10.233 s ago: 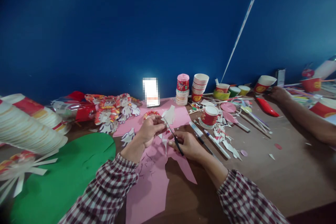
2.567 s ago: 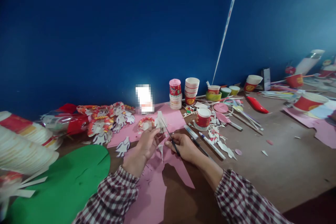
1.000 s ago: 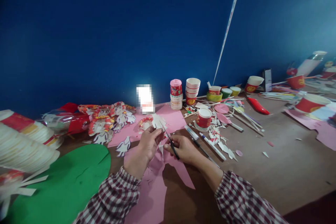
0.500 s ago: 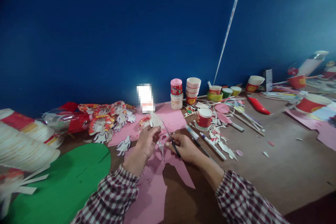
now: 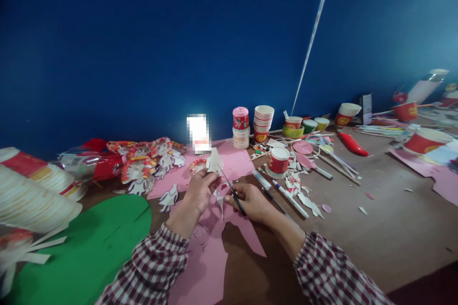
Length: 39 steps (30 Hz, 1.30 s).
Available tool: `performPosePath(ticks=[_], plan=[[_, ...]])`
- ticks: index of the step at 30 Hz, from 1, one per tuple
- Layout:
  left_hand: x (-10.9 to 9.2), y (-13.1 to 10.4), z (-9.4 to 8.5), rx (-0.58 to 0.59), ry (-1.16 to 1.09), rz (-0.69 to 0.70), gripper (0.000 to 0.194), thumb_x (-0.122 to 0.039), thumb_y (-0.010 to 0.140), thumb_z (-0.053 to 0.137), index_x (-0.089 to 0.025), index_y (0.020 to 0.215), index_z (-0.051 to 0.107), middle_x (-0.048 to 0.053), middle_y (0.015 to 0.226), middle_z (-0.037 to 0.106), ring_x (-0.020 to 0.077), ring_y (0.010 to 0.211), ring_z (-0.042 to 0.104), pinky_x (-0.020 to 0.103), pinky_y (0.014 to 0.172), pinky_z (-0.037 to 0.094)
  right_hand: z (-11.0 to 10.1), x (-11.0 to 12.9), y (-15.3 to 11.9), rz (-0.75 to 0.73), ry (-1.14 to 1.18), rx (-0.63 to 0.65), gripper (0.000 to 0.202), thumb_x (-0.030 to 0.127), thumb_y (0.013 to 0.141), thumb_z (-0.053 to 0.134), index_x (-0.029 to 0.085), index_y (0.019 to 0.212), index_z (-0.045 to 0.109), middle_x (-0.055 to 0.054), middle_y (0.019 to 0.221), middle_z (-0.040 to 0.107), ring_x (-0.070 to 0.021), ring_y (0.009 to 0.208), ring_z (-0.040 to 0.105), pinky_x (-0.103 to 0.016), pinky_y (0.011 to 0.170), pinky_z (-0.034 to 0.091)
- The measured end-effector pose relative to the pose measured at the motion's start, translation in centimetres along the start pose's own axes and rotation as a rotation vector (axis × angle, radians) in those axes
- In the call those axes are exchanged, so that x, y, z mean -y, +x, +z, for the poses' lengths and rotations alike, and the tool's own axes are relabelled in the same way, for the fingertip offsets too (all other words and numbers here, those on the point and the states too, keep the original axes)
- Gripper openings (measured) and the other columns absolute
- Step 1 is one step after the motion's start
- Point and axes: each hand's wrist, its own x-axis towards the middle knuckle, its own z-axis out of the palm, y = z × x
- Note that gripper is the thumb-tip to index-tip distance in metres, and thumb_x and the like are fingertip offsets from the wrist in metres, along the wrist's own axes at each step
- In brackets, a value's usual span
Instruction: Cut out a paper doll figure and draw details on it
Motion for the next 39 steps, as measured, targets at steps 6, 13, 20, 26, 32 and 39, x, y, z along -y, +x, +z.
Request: performPosePath(ticks=[6, 13, 20, 26, 32, 39], plan=[[0.45, -0.36, 0.33, 0.018, 0.014, -0.015, 0.024, -0.013, 0.057, 0.073, -0.015, 0.074, 0.055, -0.001, 0.066, 0.059, 0.0099, 0.061, 0.058, 0.025, 0.065, 0.048, -0.04, -0.42, 0.06, 0.004, 0.017, -0.008, 0.034, 0.048, 0.078, 0.064, 0.015, 0.087, 0.058, 0.005, 0.052, 0.052, -0.0073, 0.041, 0.047, -0.016, 0.037, 0.035], [0.5, -0.59, 0.49, 0.002, 0.084, 0.007, 0.024, -0.014, 0.059, 0.071, -0.014, 0.078, 0.057, 0.0, 0.068, 0.061, 0.0113, 0.062, 0.058, 0.027, 0.065, 0.048, -0.05, -0.29, 0.03, -0.011, 0.019, -0.004, 0.038, 0.052, 0.08, 0.06, 0.015, 0.087, 0.058, 0.005, 0.053, 0.051, -0.0065, 0.042, 0.046, -0.016, 0.038, 0.034], [0.33, -0.67, 0.4, -0.021, 0.169, 0.059, 0.024, -0.016, 0.06, 0.071, -0.013, 0.082, 0.061, 0.002, 0.072, 0.062, 0.0122, 0.065, 0.059, 0.028, 0.067, 0.048, 0.02, -0.19, -0.02, -0.012, 0.034, -0.02, 0.038, 0.052, 0.079, 0.06, 0.015, 0.087, 0.058, 0.005, 0.053, 0.05, -0.0069, 0.041, 0.046, -0.017, 0.037, 0.034], [-0.07, -0.84, 0.48, -0.027, 0.155, 0.069, 0.025, -0.017, 0.06, 0.071, -0.014, 0.081, 0.058, 0.001, 0.073, 0.061, 0.0112, 0.065, 0.058, 0.027, 0.067, 0.049, 0.0, -0.23, 0.02, -0.012, 0.044, -0.02, 0.038, 0.052, 0.079, 0.061, 0.015, 0.086, 0.058, 0.005, 0.054, 0.052, -0.0071, 0.042, 0.047, -0.017, 0.039, 0.035], [-0.3, -0.83, 0.53, -0.032, 0.136, 0.092, 0.024, -0.016, 0.059, 0.071, -0.015, 0.078, 0.056, 0.0, 0.071, 0.06, 0.0103, 0.062, 0.058, 0.026, 0.065, 0.048, 0.09, -0.33, 0.17, 0.001, 0.068, -0.038, 0.04, 0.054, 0.078, 0.061, 0.015, 0.085, 0.057, 0.005, 0.052, 0.052, -0.0073, 0.041, 0.047, -0.017, 0.038, 0.035], [0.01, -0.34, 0.39, -0.032, 0.126, 0.109, 0.027, -0.015, 0.058, 0.071, -0.014, 0.082, 0.059, 0.001, 0.074, 0.063, 0.0114, 0.064, 0.059, 0.027, 0.066, 0.049, 0.13, -0.24, 0.13, 0.015, 0.055, -0.047, 0.041, 0.055, 0.077, 0.061, 0.015, 0.087, 0.057, 0.006, 0.052, 0.051, -0.0073, 0.041, 0.047, -0.016, 0.037, 0.035]])
